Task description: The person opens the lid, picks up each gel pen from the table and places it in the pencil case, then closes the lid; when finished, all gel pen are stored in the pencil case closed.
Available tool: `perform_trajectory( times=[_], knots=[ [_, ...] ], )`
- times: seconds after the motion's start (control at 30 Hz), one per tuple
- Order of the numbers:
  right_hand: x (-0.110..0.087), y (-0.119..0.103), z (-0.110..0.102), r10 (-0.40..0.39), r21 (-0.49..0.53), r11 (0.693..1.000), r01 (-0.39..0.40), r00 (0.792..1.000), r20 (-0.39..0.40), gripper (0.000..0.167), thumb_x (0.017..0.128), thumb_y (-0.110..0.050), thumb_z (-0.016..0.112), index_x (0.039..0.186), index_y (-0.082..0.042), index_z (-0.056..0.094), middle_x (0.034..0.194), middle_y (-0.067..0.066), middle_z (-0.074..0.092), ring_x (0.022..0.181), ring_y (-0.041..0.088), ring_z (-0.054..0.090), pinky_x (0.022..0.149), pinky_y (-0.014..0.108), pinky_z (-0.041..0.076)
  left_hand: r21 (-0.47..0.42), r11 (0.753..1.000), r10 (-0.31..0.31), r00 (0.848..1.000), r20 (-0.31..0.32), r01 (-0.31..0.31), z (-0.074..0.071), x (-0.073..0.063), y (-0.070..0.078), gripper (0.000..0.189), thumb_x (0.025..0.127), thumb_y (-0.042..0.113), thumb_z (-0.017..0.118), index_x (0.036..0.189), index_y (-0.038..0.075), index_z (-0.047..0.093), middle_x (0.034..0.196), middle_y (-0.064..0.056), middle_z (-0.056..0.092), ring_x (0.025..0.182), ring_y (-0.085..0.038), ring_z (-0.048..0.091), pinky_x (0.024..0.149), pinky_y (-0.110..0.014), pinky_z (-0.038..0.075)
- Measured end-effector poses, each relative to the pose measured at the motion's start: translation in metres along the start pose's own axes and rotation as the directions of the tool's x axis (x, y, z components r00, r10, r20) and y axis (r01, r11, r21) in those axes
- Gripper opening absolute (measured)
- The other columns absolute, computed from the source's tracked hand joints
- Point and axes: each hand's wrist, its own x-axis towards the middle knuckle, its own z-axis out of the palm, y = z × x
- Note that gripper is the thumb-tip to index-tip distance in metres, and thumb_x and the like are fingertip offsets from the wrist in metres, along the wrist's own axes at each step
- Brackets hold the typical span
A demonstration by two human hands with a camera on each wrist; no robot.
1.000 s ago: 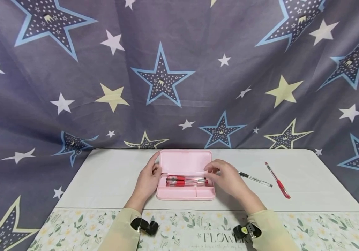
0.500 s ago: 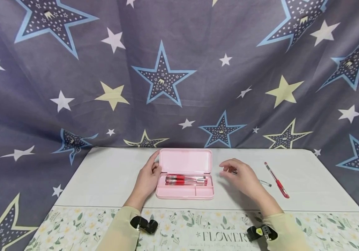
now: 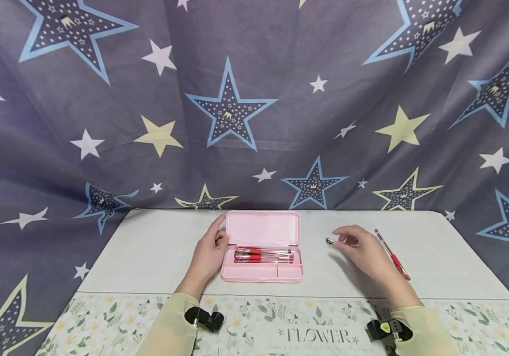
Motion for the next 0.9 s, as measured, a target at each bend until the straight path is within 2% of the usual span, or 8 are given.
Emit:
perform_trajectory(
  times=[0.23, 0.37, 0.5, 0.63, 0.77, 0.9],
  knots=[
    [-0.002, 0.012, -0.012, 0.065, 0.001, 0.998, -0.066, 0.998, 0.024, 0.026, 0.099, -0.009, 0.084, 0.124, -0.002, 0.079, 0.102, 0.005, 0.071, 0.099, 0.030, 0.072, 0.097, 0.057, 0.054, -0.002, 1.000, 0.003, 1.000, -0.002, -0.003, 0.000, 0.000, 0.000, 0.063, 0.111, 0.009, 0.059, 0.170, 0.028, 0.045, 0.086, 0.000, 0.054, 0.074, -0.019, 0.049, 0.081, -0.041, 0.042],
    [-0.004, 0.019, -0.017, 0.072, -0.033, 0.997, -0.072, 0.997, 0.002, 0.025, 0.099, -0.011, 0.084, 0.122, -0.002, 0.079, 0.101, 0.004, 0.071, 0.097, 0.027, 0.071, 0.090, 0.047, 0.058, 0.000, 1.000, 0.003, 1.000, -0.002, -0.003, 0.000, 0.000, -0.001, 0.063, 0.111, 0.010, 0.059, 0.170, 0.027, 0.045, 0.086, 0.000, 0.054, 0.074, -0.019, 0.049, 0.081, -0.041, 0.041],
    [-0.006, 0.026, -0.022, 0.104, -0.050, 0.993, -0.103, 0.995, 0.003, 0.026, 0.099, -0.012, 0.084, 0.123, -0.003, 0.079, 0.101, 0.004, 0.071, 0.095, 0.024, 0.068, 0.084, 0.036, 0.055, 0.001, 1.000, 0.004, 1.000, -0.003, -0.004, 0.000, 0.000, -0.001, 0.063, 0.111, 0.009, 0.059, 0.170, 0.027, 0.045, 0.085, 0.000, 0.054, 0.074, -0.019, 0.049, 0.080, -0.041, 0.041],
    [-0.008, 0.031, -0.024, 0.148, -0.060, 0.987, -0.146, 0.989, 0.029, 0.027, 0.099, -0.013, 0.085, 0.123, -0.003, 0.079, 0.102, 0.004, 0.071, 0.095, 0.025, 0.066, 0.081, 0.039, 0.053, -0.004, 1.000, 0.003, 1.000, -0.002, -0.003, 0.000, 0.000, -0.001, 0.064, 0.111, 0.009, 0.059, 0.170, 0.028, 0.045, 0.085, 0.000, 0.054, 0.075, -0.019, 0.049, 0.080, -0.041, 0.041],
    [-0.008, 0.035, -0.023, 0.159, -0.070, 0.985, -0.155, 0.986, 0.048, 0.027, 0.098, -0.013, 0.086, 0.122, -0.002, 0.080, 0.100, 0.005, 0.071, 0.095, 0.027, 0.068, 0.083, 0.043, 0.053, -0.006, 1.000, -0.001, 1.000, 0.001, 0.001, 0.000, 0.000, -0.001, 0.064, 0.111, 0.009, 0.059, 0.170, 0.029, 0.045, 0.086, 0.000, 0.054, 0.075, -0.019, 0.049, 0.081, -0.041, 0.042],
    [-0.009, 0.037, -0.022, 0.180, -0.070, 0.982, -0.175, 0.981, 0.074, 0.027, 0.097, -0.013, 0.086, 0.122, -0.003, 0.080, 0.099, 0.003, 0.071, 0.092, 0.023, 0.065, 0.084, 0.045, 0.053, -0.005, 1.000, 0.000, 1.000, 0.002, 0.000, 0.000, 0.000, -0.001, 0.064, 0.111, 0.009, 0.059, 0.170, 0.028, 0.045, 0.086, 0.000, 0.054, 0.075, -0.019, 0.049, 0.082, -0.041, 0.041]
  ],
)
